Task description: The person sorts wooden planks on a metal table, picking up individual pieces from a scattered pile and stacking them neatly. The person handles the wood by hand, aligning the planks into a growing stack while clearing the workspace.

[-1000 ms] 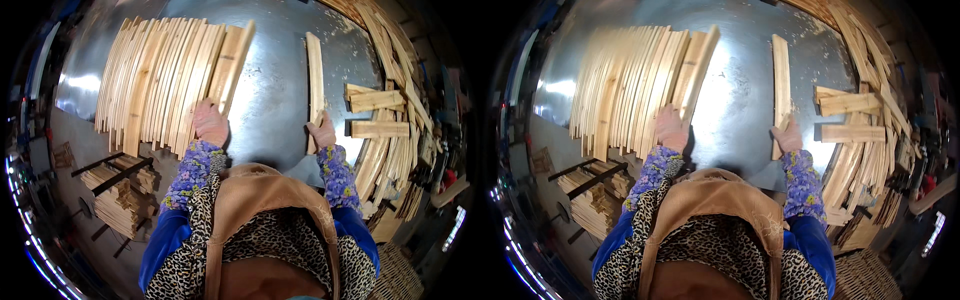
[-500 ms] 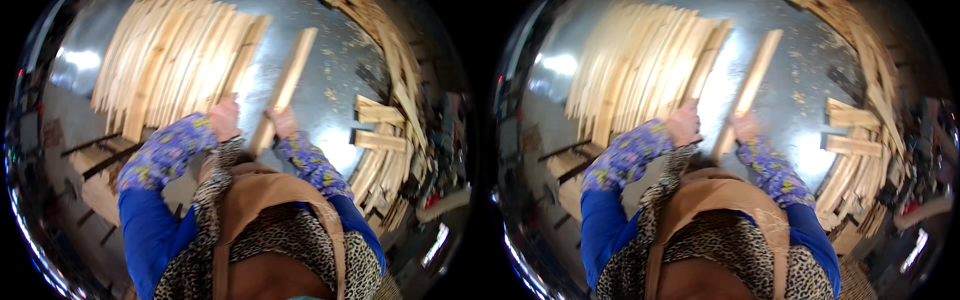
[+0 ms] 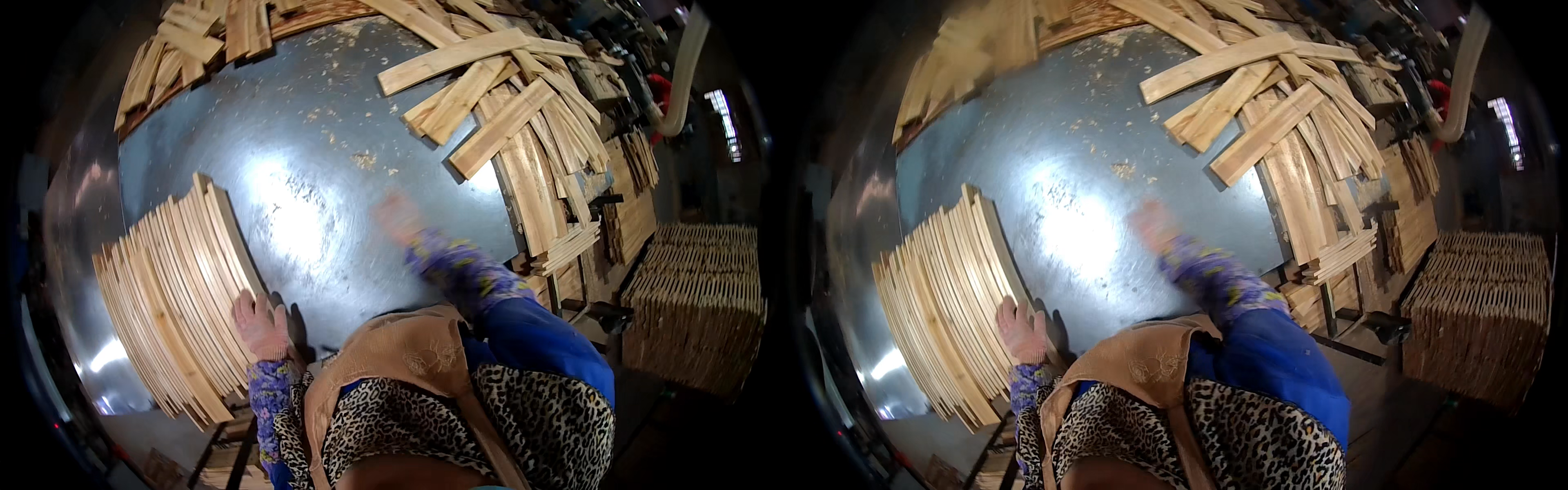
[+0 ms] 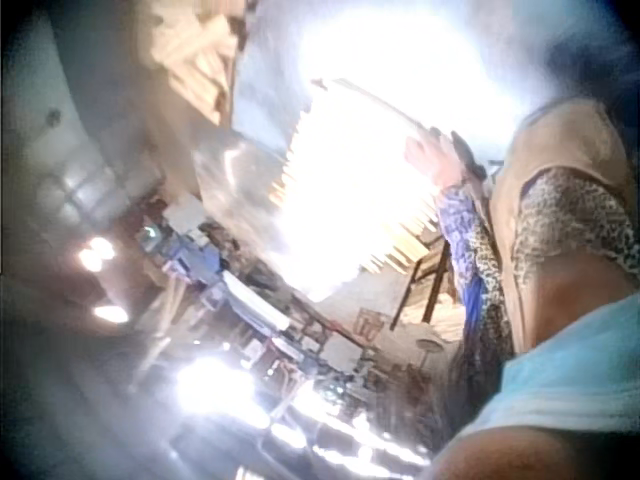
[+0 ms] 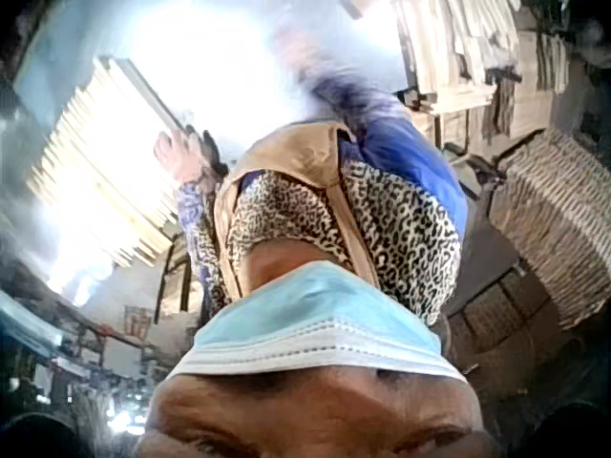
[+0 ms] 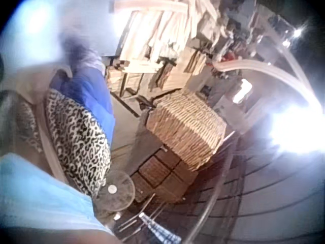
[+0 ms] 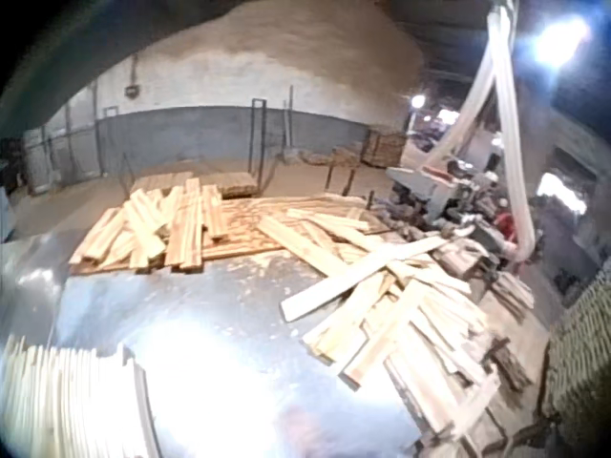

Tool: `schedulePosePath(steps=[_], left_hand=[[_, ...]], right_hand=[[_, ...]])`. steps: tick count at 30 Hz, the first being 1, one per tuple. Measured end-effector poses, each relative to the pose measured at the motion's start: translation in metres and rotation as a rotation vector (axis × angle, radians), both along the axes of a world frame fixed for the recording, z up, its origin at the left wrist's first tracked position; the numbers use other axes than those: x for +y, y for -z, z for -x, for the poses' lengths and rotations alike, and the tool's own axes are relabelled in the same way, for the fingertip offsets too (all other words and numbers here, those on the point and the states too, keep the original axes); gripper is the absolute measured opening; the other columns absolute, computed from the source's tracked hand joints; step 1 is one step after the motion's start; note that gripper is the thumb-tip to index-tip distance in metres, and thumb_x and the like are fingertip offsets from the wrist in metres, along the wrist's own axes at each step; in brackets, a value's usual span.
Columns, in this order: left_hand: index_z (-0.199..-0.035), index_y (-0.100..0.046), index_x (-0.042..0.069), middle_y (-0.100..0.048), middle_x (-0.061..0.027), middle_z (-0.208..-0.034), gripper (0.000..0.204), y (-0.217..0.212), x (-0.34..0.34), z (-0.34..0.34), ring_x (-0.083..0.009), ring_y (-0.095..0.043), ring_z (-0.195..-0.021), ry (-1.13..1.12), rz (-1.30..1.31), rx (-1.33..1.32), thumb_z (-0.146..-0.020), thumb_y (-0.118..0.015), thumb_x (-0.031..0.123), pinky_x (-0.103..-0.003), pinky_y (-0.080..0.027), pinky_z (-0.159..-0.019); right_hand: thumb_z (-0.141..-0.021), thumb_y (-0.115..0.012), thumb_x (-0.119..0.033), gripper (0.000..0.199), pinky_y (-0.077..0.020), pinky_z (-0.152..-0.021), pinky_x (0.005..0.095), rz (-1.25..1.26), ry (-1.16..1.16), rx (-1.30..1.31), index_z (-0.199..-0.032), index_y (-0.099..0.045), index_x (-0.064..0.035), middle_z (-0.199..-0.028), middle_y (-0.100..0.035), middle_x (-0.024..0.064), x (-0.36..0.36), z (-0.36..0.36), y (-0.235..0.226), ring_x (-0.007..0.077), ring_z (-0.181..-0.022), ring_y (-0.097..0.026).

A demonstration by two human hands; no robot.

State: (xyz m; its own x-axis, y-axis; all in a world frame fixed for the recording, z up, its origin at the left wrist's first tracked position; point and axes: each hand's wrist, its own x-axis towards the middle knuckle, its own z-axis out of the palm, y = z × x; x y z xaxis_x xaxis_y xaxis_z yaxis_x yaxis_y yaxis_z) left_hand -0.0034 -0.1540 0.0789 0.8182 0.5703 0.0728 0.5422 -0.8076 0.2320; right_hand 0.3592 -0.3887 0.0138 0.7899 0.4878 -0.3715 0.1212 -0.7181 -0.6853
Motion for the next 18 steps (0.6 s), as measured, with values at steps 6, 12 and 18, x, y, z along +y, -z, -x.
schedulePosePath(steps=[6,12,18], left_hand=[[-0.136,-0.068,-0.003,-0.061,-0.0313,-0.148,0.051,-0.016,-0.027,-0.110,-0.0514,-0.056,-0.136,0.048,0.167,-0.133,-0.100,-0.073,0.031,-0.059,-0.043,-0.119],[-0.141,-0.065,-0.003,-0.073,-0.0272,-0.129,0.050,-0.005,-0.105,-0.300,-0.0465,-0.066,-0.124,0.371,0.496,-0.351,-0.105,-0.070,0.032,-0.054,-0.052,-0.108],[-0.126,-0.075,-0.008,-0.081,-0.0224,-0.108,0.069,0.010,-0.112,-0.339,-0.0300,-0.077,-0.100,0.019,1.250,0.256,-0.087,-0.083,0.049,-0.042,-0.059,-0.091]], right_hand=[[-0.098,-0.076,-0.039,0.064,-0.0590,-0.095,0.0481,0.114,0.995,-0.228,-0.143,-0.065,0.0045,-0.123,-0.078,0.0272,-0.154,-0.183,0.012,0.0379,-0.109,-0.077],[-0.106,-0.070,-0.032,0.046,-0.0604,-0.088,0.0437,-0.773,0.883,0.259,-0.135,-0.068,0.0034,-0.110,-0.078,0.0209,-0.127,-0.132,0.056,0.0345,-0.103,-0.076],[-0.113,-0.066,-0.039,0.052,-0.0532,-0.113,0.0392,-0.250,-0.066,0.329,-0.144,-0.068,0.0019,-0.132,-0.076,0.0154,-0.116,-0.026,0.004,0.0257,-0.126,-0.071]])
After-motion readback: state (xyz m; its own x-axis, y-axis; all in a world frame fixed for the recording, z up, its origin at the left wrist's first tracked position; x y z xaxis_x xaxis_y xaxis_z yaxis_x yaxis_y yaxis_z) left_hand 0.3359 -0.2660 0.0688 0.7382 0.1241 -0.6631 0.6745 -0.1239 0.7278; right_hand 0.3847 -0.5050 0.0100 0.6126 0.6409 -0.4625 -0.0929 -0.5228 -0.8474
